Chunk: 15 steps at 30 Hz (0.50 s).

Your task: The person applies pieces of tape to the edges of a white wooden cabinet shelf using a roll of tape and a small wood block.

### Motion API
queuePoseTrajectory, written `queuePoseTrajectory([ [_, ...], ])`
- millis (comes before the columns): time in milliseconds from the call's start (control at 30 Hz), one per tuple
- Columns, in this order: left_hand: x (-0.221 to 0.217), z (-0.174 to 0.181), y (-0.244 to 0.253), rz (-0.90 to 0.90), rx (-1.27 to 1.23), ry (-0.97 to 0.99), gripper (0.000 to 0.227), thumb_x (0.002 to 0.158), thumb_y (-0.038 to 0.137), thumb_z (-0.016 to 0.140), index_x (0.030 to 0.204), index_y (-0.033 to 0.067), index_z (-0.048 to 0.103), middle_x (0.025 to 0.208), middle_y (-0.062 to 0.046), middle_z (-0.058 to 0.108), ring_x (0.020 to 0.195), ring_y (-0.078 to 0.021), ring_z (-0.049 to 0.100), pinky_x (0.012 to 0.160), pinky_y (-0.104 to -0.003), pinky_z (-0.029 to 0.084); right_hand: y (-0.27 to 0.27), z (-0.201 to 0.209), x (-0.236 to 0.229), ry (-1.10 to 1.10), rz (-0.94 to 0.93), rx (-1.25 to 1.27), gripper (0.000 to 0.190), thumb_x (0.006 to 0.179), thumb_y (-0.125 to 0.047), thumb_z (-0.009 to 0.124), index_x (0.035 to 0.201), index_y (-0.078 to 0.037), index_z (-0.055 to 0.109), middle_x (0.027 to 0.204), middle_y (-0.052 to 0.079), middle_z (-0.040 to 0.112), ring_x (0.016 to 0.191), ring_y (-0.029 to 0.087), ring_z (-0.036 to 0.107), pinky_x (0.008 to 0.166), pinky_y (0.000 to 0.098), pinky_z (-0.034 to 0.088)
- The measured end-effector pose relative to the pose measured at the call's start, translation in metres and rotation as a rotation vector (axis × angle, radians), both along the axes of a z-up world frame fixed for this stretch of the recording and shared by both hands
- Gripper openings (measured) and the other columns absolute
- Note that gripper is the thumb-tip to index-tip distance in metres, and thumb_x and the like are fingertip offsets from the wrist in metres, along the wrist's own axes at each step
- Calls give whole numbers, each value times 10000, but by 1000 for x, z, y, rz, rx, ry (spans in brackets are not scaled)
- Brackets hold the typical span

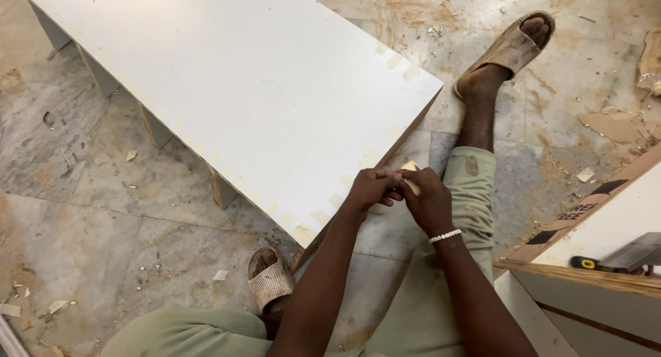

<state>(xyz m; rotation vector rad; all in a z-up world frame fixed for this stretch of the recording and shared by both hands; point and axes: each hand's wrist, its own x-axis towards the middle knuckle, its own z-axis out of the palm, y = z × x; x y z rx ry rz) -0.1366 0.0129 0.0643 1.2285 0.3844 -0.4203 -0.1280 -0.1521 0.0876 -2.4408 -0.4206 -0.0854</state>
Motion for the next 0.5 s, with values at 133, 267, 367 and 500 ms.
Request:
queuePoseTrajectory([
  [133,4,-10,0,80,-2,-15,262,973,226,647,1021,-11,748,803,-93,729,620,-122,670,556,-265,578,3,7,-3,-183,121,-44,340,926,-253,735,1240,-124,723,1118,167,652,890,312,680,674,401,559],
  [267,2,-13,-1,131,-90,-8,274,984,211,639,979,-49,727,803,-98,744,616,-125,683,565,-282,598,8,10,-6,-227,159,-56,454,825,-288,766,1245,-126,715,1084,191,628,905,349,676,681,423,558],
  [367,2,-3,-1,105,-6,31,236,972,205,641,1005,-11,731,809,-88,746,647,-111,696,568,-278,592,5,5,-7,-184,114,-81,362,889,-296,756,1213,-141,718,1058,146,643,926,331,680,711,428,554],
  [500,2,11,-9,26,142,57,307,986,275,582,979,9,736,790,-92,744,641,-157,719,551,-273,580,1,-10,-8,-113,34,-19,252,942,-235,702,1180,-155,729,1044,116,650,878,305,671,708,419,550],
])
